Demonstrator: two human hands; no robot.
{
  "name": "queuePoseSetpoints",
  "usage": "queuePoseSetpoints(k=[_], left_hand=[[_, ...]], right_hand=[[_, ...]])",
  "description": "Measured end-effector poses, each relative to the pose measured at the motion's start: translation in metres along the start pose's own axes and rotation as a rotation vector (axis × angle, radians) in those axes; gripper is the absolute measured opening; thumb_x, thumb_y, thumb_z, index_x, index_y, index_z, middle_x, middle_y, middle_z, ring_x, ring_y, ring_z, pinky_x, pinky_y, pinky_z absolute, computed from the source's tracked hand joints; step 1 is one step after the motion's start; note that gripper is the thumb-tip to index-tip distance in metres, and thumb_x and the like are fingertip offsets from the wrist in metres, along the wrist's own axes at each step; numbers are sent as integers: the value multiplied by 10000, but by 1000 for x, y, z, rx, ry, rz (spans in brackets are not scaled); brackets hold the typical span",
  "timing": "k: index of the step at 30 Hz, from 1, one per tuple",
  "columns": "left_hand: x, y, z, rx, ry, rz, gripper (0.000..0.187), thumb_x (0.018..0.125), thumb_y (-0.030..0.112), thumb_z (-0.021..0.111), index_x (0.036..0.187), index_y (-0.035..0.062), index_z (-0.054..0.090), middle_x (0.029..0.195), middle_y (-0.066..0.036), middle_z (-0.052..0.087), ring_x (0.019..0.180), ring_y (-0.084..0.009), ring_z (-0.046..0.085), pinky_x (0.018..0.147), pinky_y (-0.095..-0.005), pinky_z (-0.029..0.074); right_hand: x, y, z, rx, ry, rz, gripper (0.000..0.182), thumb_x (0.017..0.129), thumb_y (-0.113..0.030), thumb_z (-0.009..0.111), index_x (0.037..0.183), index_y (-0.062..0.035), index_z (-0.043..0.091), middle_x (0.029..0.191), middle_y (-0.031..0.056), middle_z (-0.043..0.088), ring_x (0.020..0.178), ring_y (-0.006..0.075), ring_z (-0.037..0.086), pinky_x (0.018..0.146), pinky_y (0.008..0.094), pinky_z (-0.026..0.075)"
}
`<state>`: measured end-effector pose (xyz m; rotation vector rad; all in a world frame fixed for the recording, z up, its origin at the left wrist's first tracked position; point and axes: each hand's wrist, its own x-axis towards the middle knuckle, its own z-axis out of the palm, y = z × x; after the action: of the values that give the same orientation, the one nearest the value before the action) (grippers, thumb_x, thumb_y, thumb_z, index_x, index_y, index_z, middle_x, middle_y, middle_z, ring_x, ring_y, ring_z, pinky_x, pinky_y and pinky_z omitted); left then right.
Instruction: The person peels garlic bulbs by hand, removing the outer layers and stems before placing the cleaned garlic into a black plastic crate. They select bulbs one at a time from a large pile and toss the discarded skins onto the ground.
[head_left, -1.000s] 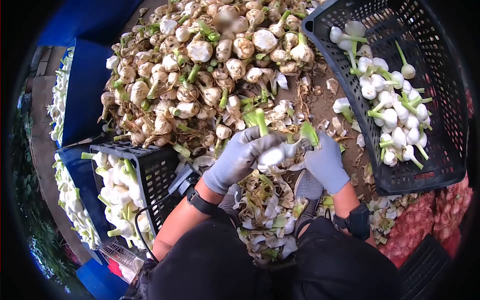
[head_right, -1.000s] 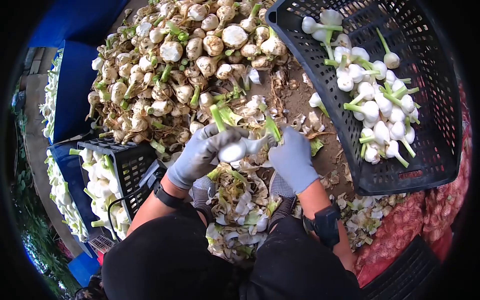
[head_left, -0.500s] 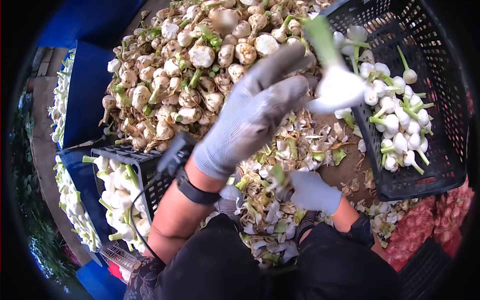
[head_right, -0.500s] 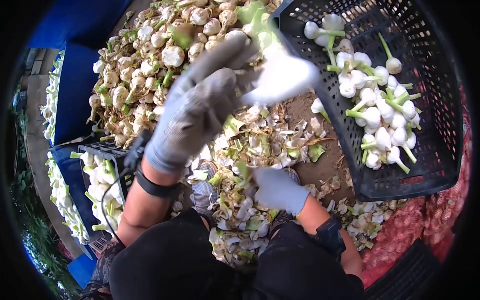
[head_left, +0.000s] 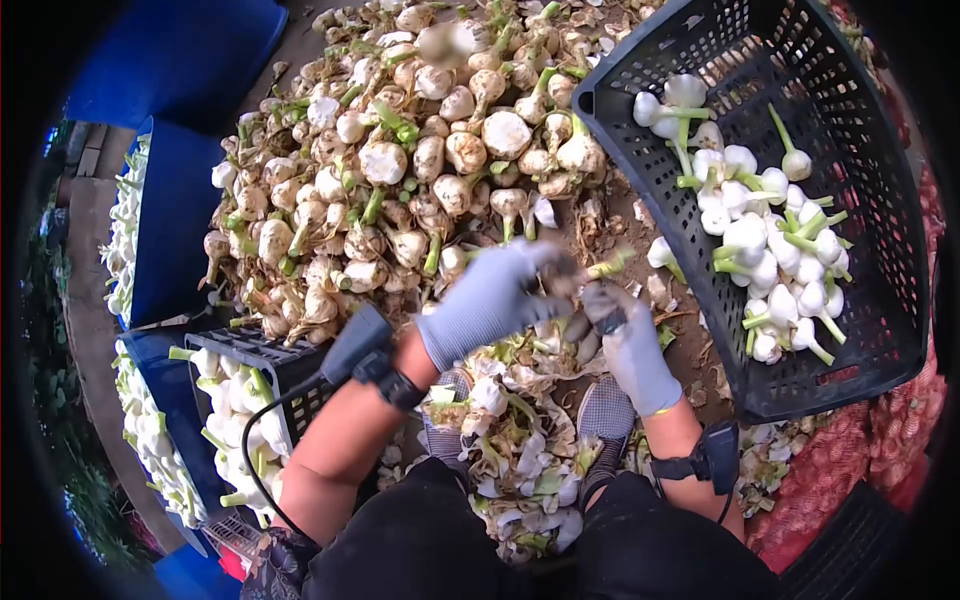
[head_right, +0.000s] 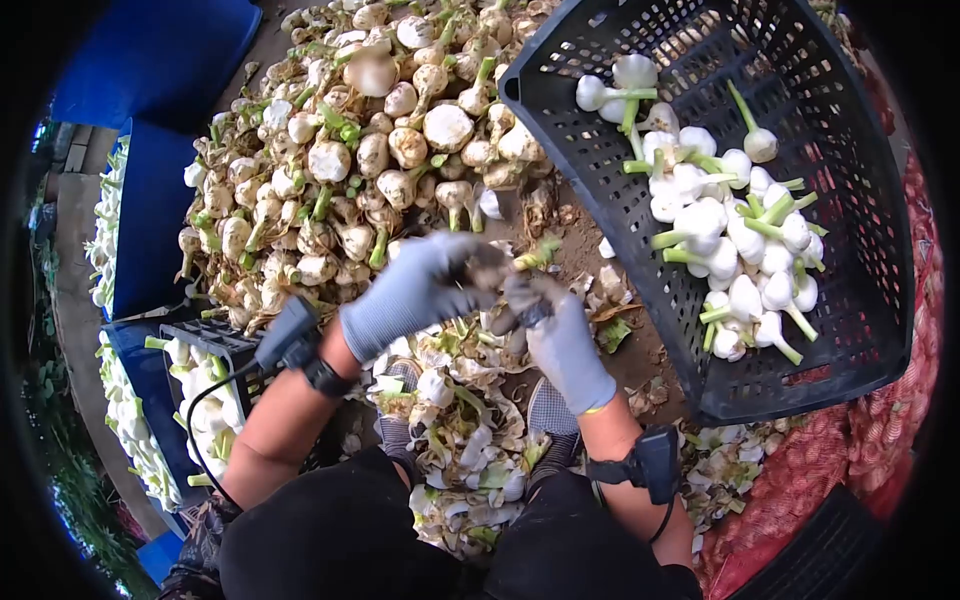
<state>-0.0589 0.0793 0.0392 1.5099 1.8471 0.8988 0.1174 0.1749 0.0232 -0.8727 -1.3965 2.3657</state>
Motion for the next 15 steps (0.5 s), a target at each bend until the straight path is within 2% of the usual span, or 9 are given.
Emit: queuePoseSetpoints(k=[2,6,8,9,10,12,13,14,15], left_hand=[[-18,14,16,-174,40,-165,433,751,200,831,1112,42,651,921,-36,659,818,-110,623,726,-272,522],[-39,13,36,-268,132,-189,444,743,176,839,1109,19,644,942,-16,653,814,-70,587,710,-247,498],[-46,11,45,-686,142,-502,439,736,154,836,1105,14,644,960,-15,655,819,-72,592,706,-234,492],[-46,16,45,-880,222,-471,457,712,154,848,1102,23,650,946,-13,651,809,-80,598,697,-231,496],[-46,18,42,-880,218,-474,457,712,154,848,1102,23,650,946,-13,651,809,-80,598,697,-231,496],[-45,19,34,-302,143,-340,483,691,197,849,1108,40,661,888,-86,643,724,-154,624,658,-270,507],[-44,17,37,-211,227,-170,456,681,206,853,1070,48,674,867,-97,636,716,-159,626,638,-285,508],[-44,17,36,-214,225,-171,456,681,206,853,1070,48,674,867,-97,636,716,-159,626,638,-285,508],[-44,20,34,-203,212,-226,449,677,206,855,1057,46,676,856,-104,637,708,-163,629,640,-284,510]], right_hand=[[-3,-17,7,-129,95,338,207,969,-33,482,1117,13,619,808,5,594,664,20,536,589,156,450],[-11,8,5,-101,53,235,245,1008,-209,504,1074,-13,635,688,-8,584,520,61,532,477,193,429],[-15,-4,4,-78,66,321,235,1002,-183,505,1086,0,626,712,4,606,522,66,531,477,194,426],[-16,-10,6,-78,48,344,219,995,-154,509,1089,6,624,735,0,610,527,61,525,480,191,420],[-15,-12,7,-77,26,363,205,988,-126,513,1092,13,622,759,-3,615,532,56,520,484,187,414],[-11,-2,3,-83,-28,348,187,974,-110,546,1076,26,624,815,7,634,549,50,533,492,190,428],[-7,12,2,-136,-21,196,188,971,-122,560,1061,29,627,826,15,640,550,52,544,494,197,441],[-6,21,1,-189,-13,46,191,967,-133,574,1047,32,630,837,24,645,550,55,555,497,203,454],[-2,18,2,-135,1,126,198,962,-145,591,1020,39,634,859,30,646,544,60,561,498,212,466]])
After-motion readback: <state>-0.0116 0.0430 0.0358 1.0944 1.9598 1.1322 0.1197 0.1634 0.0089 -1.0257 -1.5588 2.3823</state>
